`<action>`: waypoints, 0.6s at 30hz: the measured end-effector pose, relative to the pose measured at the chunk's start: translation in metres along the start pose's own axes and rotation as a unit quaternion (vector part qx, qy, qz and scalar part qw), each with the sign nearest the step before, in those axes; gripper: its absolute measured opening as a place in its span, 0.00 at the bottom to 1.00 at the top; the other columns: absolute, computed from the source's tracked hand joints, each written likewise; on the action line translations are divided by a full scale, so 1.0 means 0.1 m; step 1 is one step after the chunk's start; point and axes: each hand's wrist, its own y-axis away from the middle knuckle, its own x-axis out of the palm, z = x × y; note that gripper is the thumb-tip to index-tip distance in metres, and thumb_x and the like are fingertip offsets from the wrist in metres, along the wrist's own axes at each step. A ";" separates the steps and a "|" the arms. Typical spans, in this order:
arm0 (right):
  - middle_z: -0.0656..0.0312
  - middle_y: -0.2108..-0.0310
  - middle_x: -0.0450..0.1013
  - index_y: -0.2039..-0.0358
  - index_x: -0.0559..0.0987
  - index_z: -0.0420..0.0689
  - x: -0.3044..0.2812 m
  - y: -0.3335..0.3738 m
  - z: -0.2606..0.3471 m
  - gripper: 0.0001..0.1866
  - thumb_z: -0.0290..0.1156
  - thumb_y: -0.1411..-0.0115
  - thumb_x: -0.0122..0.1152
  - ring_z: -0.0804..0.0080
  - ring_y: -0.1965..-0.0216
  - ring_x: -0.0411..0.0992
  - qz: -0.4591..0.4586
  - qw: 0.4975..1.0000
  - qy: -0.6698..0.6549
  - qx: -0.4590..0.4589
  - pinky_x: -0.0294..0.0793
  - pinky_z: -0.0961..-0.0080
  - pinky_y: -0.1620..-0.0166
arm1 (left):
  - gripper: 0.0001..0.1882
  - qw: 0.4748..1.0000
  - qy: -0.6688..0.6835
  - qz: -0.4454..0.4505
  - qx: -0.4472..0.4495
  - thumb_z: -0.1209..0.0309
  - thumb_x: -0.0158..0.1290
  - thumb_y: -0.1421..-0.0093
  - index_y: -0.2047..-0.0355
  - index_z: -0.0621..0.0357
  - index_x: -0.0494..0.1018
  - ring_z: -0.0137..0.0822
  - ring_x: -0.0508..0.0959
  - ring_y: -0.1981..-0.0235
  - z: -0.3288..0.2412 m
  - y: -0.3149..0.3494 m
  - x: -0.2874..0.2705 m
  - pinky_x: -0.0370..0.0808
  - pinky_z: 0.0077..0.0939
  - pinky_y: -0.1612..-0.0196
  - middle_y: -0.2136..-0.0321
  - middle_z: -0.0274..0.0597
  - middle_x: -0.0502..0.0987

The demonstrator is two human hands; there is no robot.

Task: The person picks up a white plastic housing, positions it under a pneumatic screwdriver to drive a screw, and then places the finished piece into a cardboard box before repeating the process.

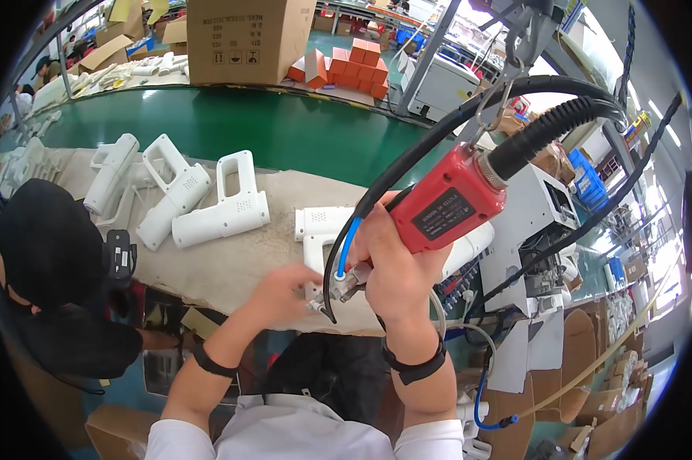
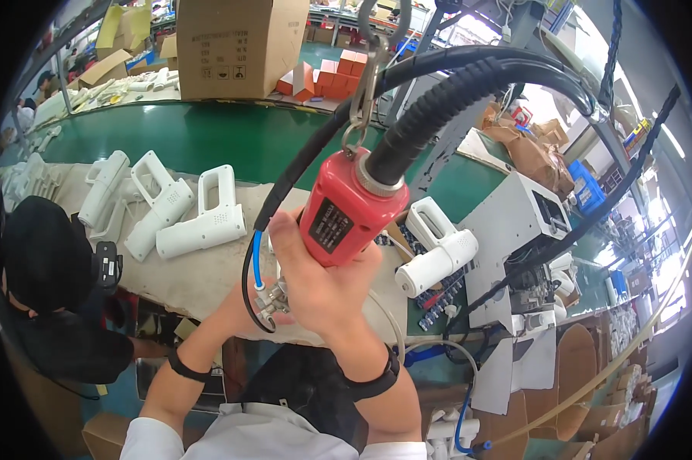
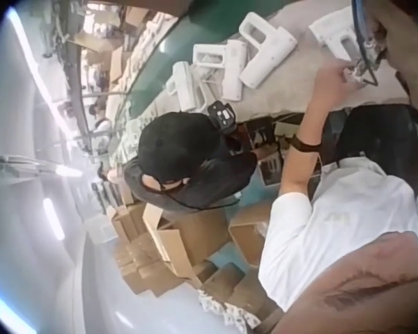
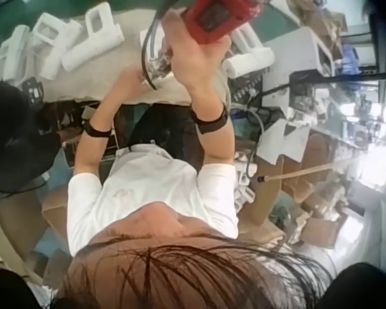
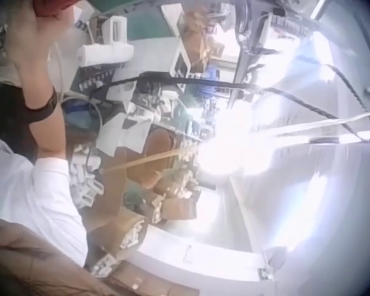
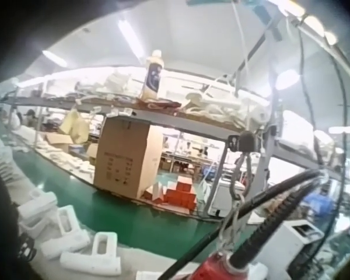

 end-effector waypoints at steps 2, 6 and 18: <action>0.63 0.85 0.68 0.65 0.72 0.36 0.02 0.00 0.01 0.05 0.25 0.38 0.55 0.80 0.87 0.65 0.003 1.000 0.009 -0.007 0.59 0.84 0.85 | 0.12 0.998 -0.046 -0.016 0.035 0.74 0.59 0.53 0.65 0.55 0.77 0.38 0.76 0.68 0.10 0.02 0.07 0.74 0.32 0.67 0.70 0.40 0.76; 0.63 0.85 0.68 0.65 0.72 0.36 0.01 -0.01 0.04 0.05 0.25 0.38 0.55 0.80 0.87 0.65 0.015 0.999 0.020 -0.022 0.59 0.85 0.85 | 0.12 0.990 -0.113 -0.024 0.075 0.81 0.54 0.56 0.68 0.56 0.77 0.42 0.77 0.67 0.02 0.01 0.04 0.74 0.34 0.67 0.74 0.41 0.76; 0.63 0.83 0.69 0.64 0.72 0.36 0.00 -0.02 0.16 0.05 0.23 0.39 0.56 0.82 0.87 0.65 0.001 0.997 -0.026 -0.069 0.60 0.87 0.85 | 0.07 0.985 0.056 -0.118 0.108 0.80 0.58 0.50 0.69 0.60 0.78 0.41 0.79 0.72 0.18 -0.08 0.12 0.76 0.29 0.67 0.74 0.43 0.79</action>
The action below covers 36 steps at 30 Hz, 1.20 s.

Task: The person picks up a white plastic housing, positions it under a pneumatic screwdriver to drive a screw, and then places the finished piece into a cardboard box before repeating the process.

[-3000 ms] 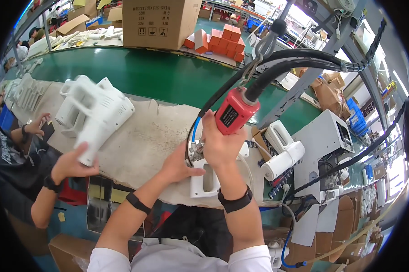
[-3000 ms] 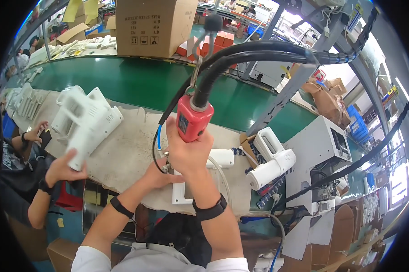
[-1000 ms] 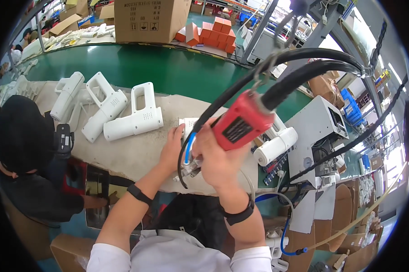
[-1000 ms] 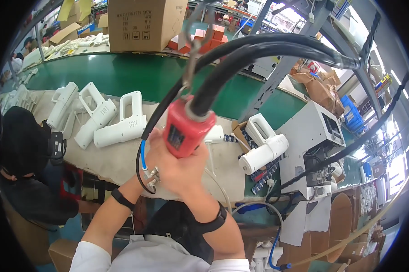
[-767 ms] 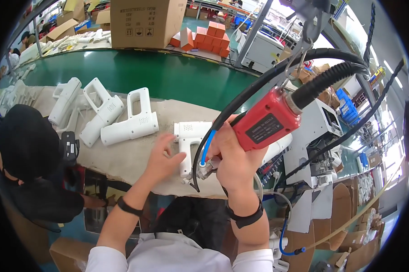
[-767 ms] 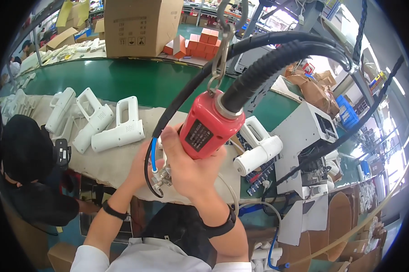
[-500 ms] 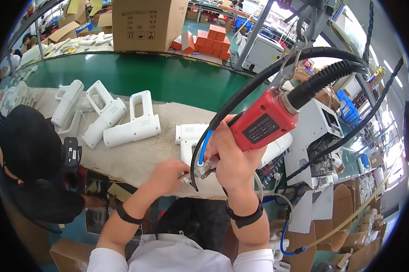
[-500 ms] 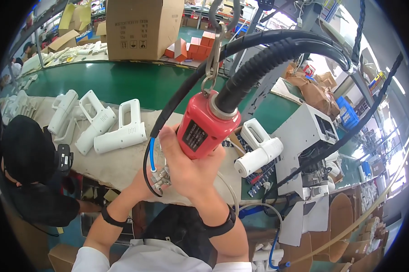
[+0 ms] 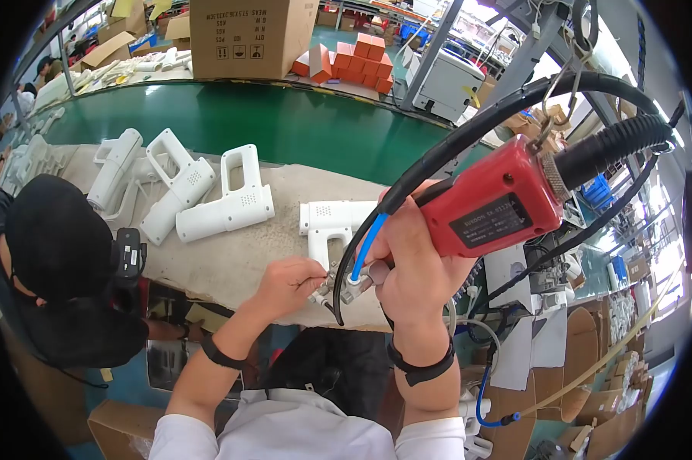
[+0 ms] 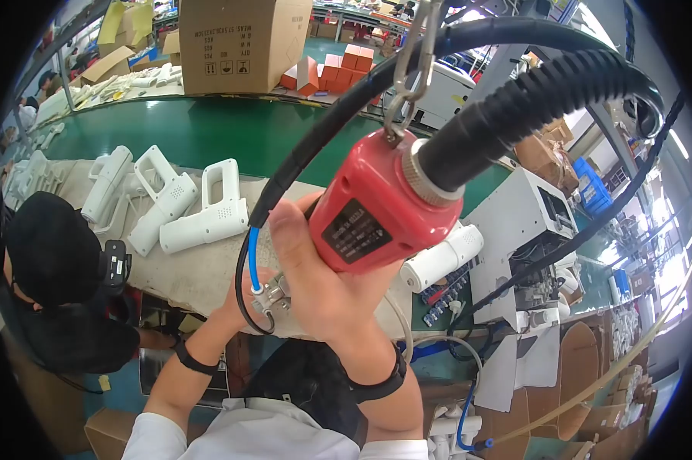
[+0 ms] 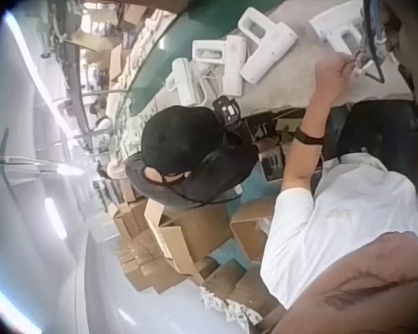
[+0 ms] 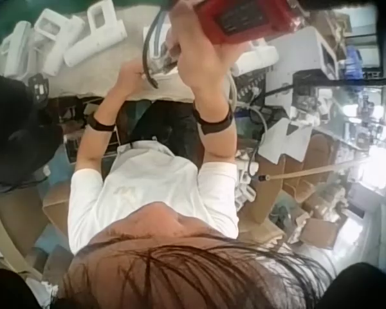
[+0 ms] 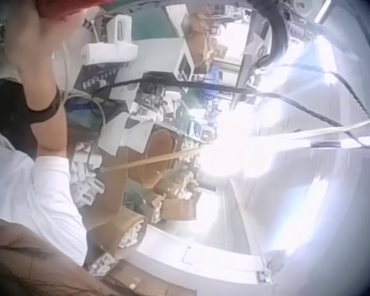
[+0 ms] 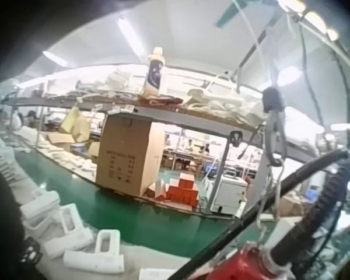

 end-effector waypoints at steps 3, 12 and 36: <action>0.63 0.82 0.70 0.64 0.72 0.35 0.05 0.02 -0.02 0.05 0.22 0.40 0.55 0.81 0.86 0.66 -0.003 1.000 -0.015 -0.013 0.61 0.87 0.85 | 0.08 0.999 0.033 -0.011 -0.035 0.81 0.58 0.49 0.67 0.60 0.79 0.37 0.80 0.69 0.17 0.08 0.07 0.76 0.28 0.65 0.70 0.43 0.80; 0.63 0.85 0.68 0.66 0.71 0.36 0.07 0.13 -0.25 0.04 0.20 0.42 0.55 0.78 0.86 0.67 0.000 0.997 0.017 0.080 0.64 0.83 0.83 | 0.11 0.970 -0.002 -0.044 -0.238 0.66 0.61 0.47 0.70 0.60 0.76 0.36 0.75 0.72 0.15 -0.15 -0.02 0.71 0.29 0.68 0.75 0.40 0.76; 0.60 0.65 0.72 0.53 0.71 0.36 -0.19 -0.36 -0.05 0.19 0.31 0.41 0.62 0.78 0.67 0.70 -0.018 0.990 0.136 0.016 0.70 0.81 0.63 | 0.30 0.928 0.015 -0.084 -0.362 0.71 0.66 0.59 0.56 0.61 0.65 0.37 0.77 0.59 0.19 0.05 0.04 0.76 0.31 0.58 0.60 0.49 0.75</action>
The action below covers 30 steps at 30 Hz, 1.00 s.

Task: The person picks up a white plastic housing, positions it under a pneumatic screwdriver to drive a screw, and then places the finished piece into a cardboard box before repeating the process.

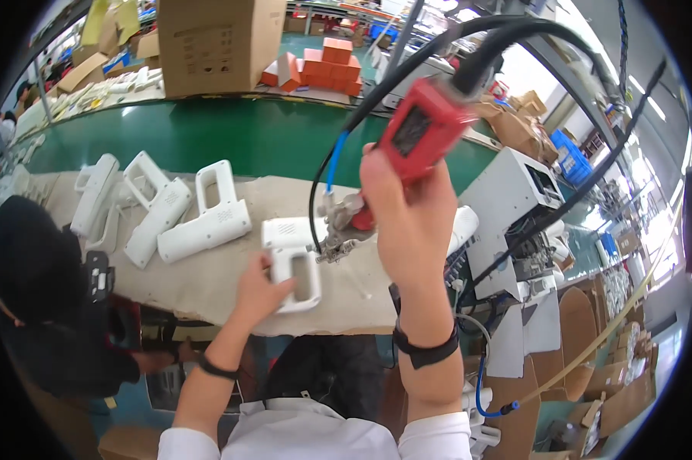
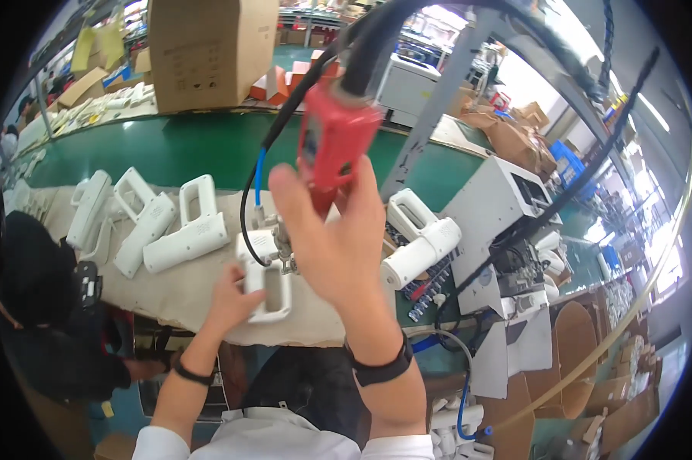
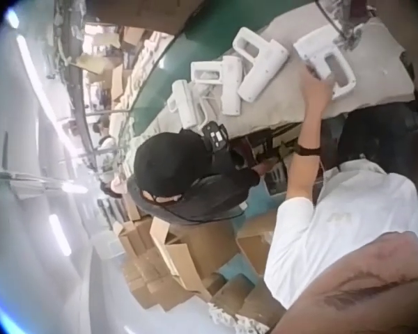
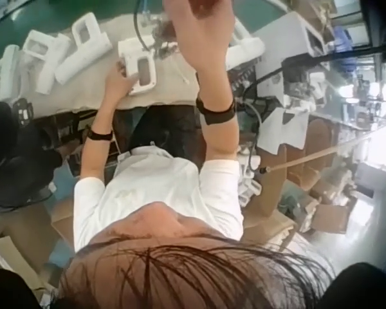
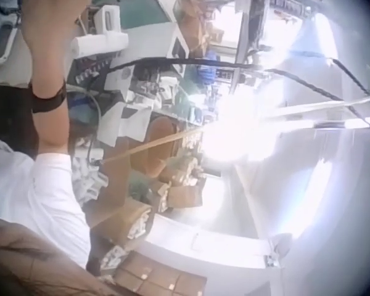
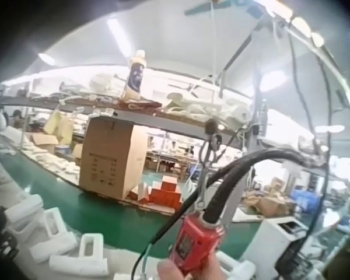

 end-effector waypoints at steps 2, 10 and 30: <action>0.56 0.56 0.70 0.49 0.68 0.35 -0.15 0.28 -0.13 0.24 0.28 0.44 0.63 0.72 0.58 0.70 -0.028 0.986 0.109 -0.121 0.70 0.73 0.53 | 0.30 0.997 -0.063 -0.032 0.019 0.72 0.64 0.57 0.54 0.62 0.65 0.37 0.79 0.63 0.09 0.23 -0.38 0.77 0.31 0.62 0.58 0.48 0.74; 0.46 0.54 0.71 0.44 0.66 0.38 -0.81 1.86 -0.48 0.33 0.39 0.46 0.66 0.55 0.54 0.72 0.230 0.915 0.245 0.225 0.71 0.66 0.49 | 0.39 0.976 0.182 0.119 0.000 0.76 0.71 0.69 0.57 0.57 0.61 0.37 0.78 0.59 0.03 1.00 -1.39 0.76 0.30 0.55 0.62 0.46 0.77; 0.52 0.65 0.76 0.51 0.73 0.38 -3.66 5.62 0.91 0.28 0.49 0.42 0.48 0.57 0.75 0.75 -0.572 0.672 -0.192 0.430 0.72 0.71 0.81 | 0.34 0.818 -0.572 -0.050 0.042 0.80 0.49 0.48 0.38 0.56 0.62 0.47 0.63 0.39 0.47 -0.92 -1.86 0.56 0.38 0.36 0.41 0.50 0.64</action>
